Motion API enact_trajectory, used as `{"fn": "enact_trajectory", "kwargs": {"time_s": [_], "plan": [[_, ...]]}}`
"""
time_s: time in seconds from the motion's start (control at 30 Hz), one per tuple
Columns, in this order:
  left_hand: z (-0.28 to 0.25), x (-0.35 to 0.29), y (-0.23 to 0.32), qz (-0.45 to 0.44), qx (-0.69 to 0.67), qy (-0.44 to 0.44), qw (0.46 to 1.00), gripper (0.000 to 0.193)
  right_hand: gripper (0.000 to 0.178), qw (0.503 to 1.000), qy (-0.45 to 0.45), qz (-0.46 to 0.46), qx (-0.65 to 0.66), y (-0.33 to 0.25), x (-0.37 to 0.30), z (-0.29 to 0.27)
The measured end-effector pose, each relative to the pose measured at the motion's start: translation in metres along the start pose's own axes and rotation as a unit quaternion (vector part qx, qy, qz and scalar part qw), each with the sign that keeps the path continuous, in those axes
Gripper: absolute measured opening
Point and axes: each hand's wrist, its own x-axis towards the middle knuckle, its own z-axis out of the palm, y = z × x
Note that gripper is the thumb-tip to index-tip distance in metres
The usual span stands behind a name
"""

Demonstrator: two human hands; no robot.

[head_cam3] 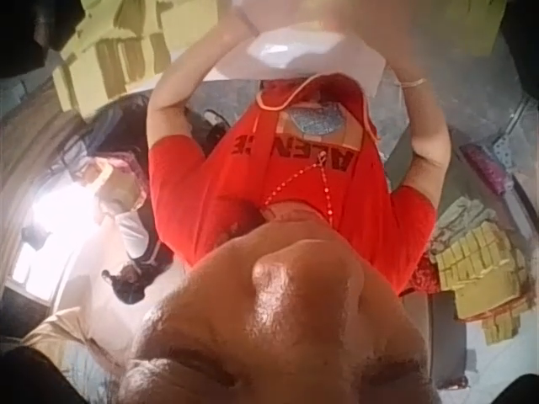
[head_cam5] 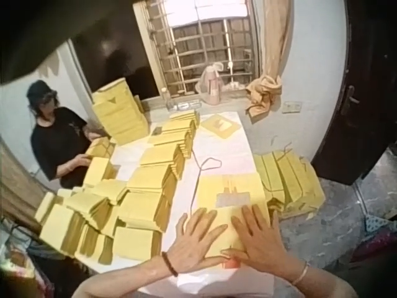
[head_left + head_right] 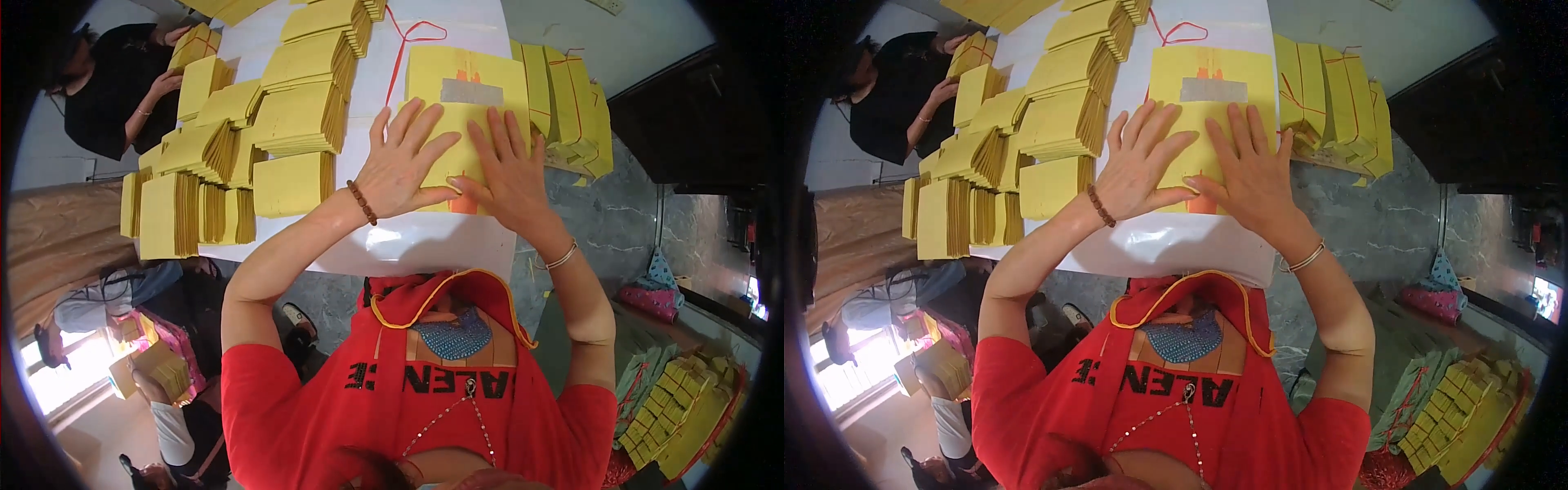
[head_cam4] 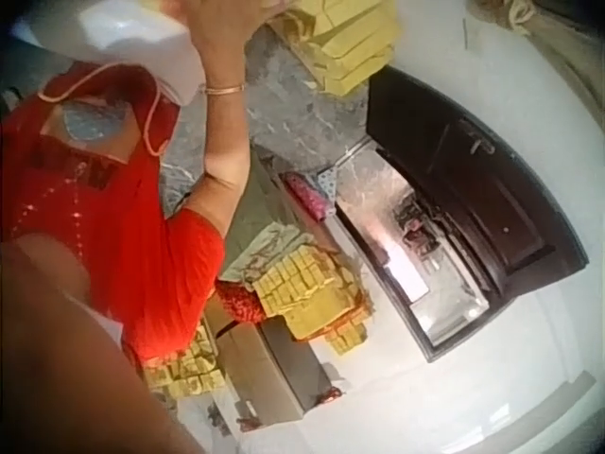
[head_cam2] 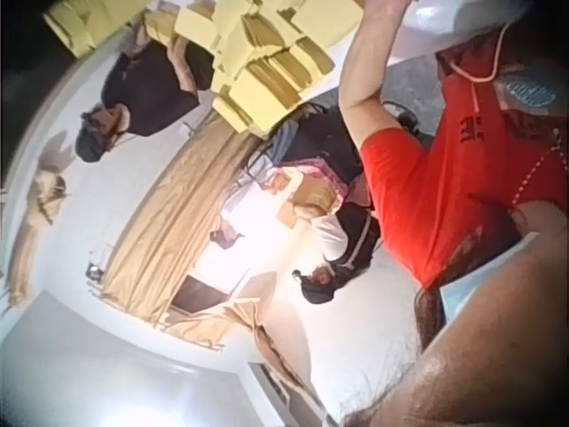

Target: Folding and organizing stacks of yellow joss paper.

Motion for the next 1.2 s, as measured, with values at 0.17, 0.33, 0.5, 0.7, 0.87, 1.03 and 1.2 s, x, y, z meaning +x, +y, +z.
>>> {"fn": "enact_trajectory", "kwargs": {"time_s": [0.17,0.33,0.5,0.7,0.87,1.03,1.2], "plan": [[0.002,0.001,-0.009,0.073,-0.008,-0.017,0.997,0.053,0.062,0.987,-0.054,-0.015,0.148,0.029,0.006,-0.008],[0.002,0.0,-0.009,0.079,0.001,-0.012,0.997,0.047,0.055,0.987,-0.055,-0.025,0.147,0.047,-0.005,-0.005],[-0.017,0.01,-0.003,0.137,0.08,-0.021,0.987,0.05,0.053,0.994,-0.051,-0.024,0.095,0.044,-0.002,-0.004],[0.007,0.021,0.052,0.043,0.13,-0.061,0.989,0.044,0.054,0.881,-0.118,-0.036,0.457,0.061,-0.002,-0.007],[0.004,0.033,0.056,-0.027,0.121,-0.066,0.99,0.041,0.061,0.771,0.034,0.042,0.634,0.055,-0.009,0.011],[-0.054,-0.022,0.002,-0.079,-0.066,0.224,0.969,0.04,0.064,0.764,0.048,0.069,0.64,0.052,-0.012,0.018],[-0.088,-0.133,-0.047,-0.205,0.012,0.159,0.966,0.048,0.059,0.779,0.048,0.054,0.623,0.055,-0.009,0.021]]}}
